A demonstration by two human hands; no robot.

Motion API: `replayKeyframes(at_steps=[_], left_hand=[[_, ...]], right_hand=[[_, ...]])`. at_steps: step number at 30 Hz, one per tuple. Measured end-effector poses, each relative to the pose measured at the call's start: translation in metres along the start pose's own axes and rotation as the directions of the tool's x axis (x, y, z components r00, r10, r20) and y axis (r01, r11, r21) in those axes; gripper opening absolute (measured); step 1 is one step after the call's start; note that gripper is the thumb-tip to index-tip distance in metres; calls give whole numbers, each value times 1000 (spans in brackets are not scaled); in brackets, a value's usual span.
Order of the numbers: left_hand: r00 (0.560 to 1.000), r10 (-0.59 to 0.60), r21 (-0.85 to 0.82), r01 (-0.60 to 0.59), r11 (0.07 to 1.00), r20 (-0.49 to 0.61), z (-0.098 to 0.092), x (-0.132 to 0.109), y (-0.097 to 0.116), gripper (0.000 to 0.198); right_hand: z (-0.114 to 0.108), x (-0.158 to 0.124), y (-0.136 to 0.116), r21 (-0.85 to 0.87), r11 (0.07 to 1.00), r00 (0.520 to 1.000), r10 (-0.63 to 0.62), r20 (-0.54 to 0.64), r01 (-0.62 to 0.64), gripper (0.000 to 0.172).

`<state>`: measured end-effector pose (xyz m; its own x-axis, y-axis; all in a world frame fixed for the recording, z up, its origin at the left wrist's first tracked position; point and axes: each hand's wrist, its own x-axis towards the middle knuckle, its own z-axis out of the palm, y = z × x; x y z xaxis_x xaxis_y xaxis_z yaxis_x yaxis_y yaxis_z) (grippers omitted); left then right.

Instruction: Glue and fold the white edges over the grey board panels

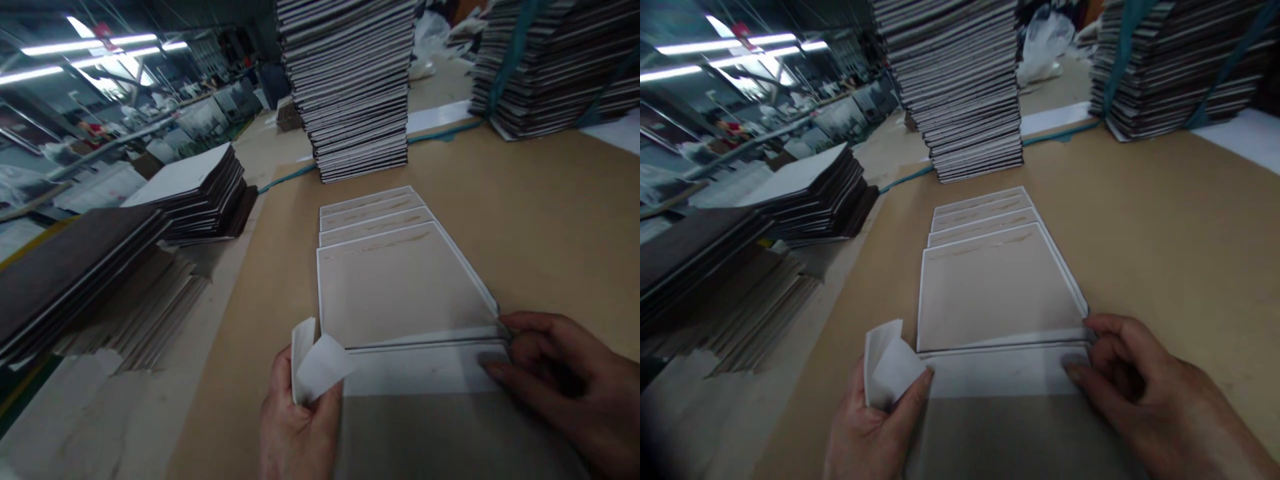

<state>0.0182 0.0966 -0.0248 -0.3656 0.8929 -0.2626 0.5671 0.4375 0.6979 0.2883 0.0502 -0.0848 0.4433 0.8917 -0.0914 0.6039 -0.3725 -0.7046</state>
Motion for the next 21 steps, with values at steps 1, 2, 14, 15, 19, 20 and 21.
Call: replayKeyframes(at_steps=[1, 2, 14, 15, 19, 20, 21], left_hand=[[1000, 0, 12, 0, 1000, -5, 0, 0, 1, 40], [1000, 0, 17, 0, 1000, -8, 0, 0, 1, 41], [989, 145, -78, -142, 987, 38, 2, 4, -2, 28], [986, 160, -85, -156, 984, 43, 2, 5, -4, 28], [975, 203, -128, -190, 973, 94, 4, 10, -13, 26], [970, 219, -138, -205, 969, 102, 4, 11, -15, 26], [966, 238, -143, -222, 964, 104, 4, 12, -16, 26]], right_hand=[[-2, 2, -3, -5, 1000, 1000, -8, 28, 8, 47], [-4, 3, -7, -7, 1000, 998, -18, 53, 18, 46], [-14, 5, -31, 79, 992, 982, -109, 153, 98, 32], [-14, 6, -30, 85, 992, 981, -110, 157, 97, 34], [-11, 10, -25, 95, 990, 977, -119, 179, 104, 40], [-10, 11, -24, 92, 990, 976, -125, 181, 110, 40], [-10, 10, -23, 88, 989, 975, -131, 182, 117, 40]])
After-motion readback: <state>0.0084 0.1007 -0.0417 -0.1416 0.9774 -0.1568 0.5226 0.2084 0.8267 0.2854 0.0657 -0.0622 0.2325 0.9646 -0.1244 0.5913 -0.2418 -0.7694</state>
